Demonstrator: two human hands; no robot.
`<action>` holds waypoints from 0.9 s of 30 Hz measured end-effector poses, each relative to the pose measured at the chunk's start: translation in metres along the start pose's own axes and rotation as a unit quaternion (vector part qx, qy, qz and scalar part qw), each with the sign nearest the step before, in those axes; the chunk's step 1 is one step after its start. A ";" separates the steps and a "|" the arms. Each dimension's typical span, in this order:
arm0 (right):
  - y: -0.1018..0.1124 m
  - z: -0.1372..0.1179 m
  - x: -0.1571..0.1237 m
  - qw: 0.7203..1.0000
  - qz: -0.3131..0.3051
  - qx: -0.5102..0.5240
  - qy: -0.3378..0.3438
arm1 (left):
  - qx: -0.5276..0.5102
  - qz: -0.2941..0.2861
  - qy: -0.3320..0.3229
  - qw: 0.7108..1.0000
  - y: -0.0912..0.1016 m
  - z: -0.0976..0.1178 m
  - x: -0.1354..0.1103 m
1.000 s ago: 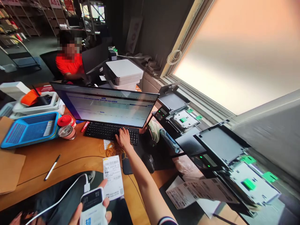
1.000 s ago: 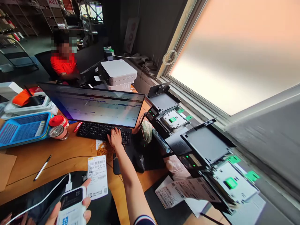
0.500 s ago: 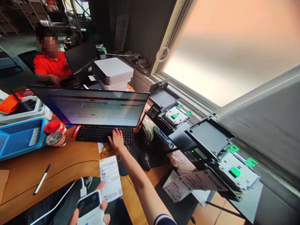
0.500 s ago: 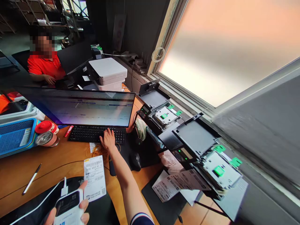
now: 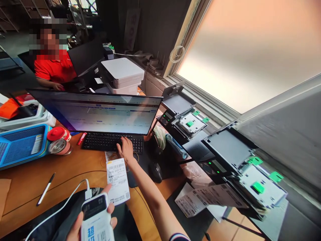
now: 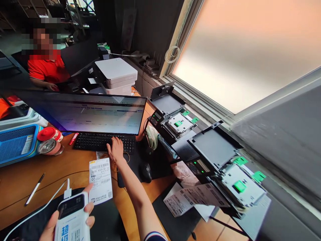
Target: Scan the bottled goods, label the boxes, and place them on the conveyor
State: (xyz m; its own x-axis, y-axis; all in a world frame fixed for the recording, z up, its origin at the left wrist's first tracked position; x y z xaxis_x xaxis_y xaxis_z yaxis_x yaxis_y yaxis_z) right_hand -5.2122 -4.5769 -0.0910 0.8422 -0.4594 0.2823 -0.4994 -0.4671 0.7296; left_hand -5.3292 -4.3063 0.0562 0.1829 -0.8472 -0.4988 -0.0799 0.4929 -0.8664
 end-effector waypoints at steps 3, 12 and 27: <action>0.033 -0.026 -0.022 0.958 0.041 0.261 -0.110 | 0.010 -0.005 -0.037 0.999 -0.030 0.011 0.006; 0.178 -0.117 -0.073 0.822 0.016 0.568 -0.038 | 0.053 -0.057 -0.094 0.993 -0.084 0.016 0.005; 0.205 -0.140 -0.087 0.873 0.074 0.481 -0.008 | 0.030 -0.028 -0.115 0.993 -0.097 0.004 -0.012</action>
State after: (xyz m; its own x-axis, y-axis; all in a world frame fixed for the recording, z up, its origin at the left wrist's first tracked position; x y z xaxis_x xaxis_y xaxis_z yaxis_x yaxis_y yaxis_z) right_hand -5.3595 -4.5271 0.1213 0.7553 -0.5753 0.3139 -0.5483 -0.8171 -0.1781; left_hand -5.3200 -4.3434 0.1462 0.4047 -0.8093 -0.4258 -0.0055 0.4634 -0.8861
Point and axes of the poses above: each hand's wrist, its own x-axis towards the middle knuckle, its own y-axis out of the back of the hand, z = x × y, the point moved 3 cm from there along x, towards the middle knuckle, and after that the axes turned 8 degrees about y, right-handed, at the moved point
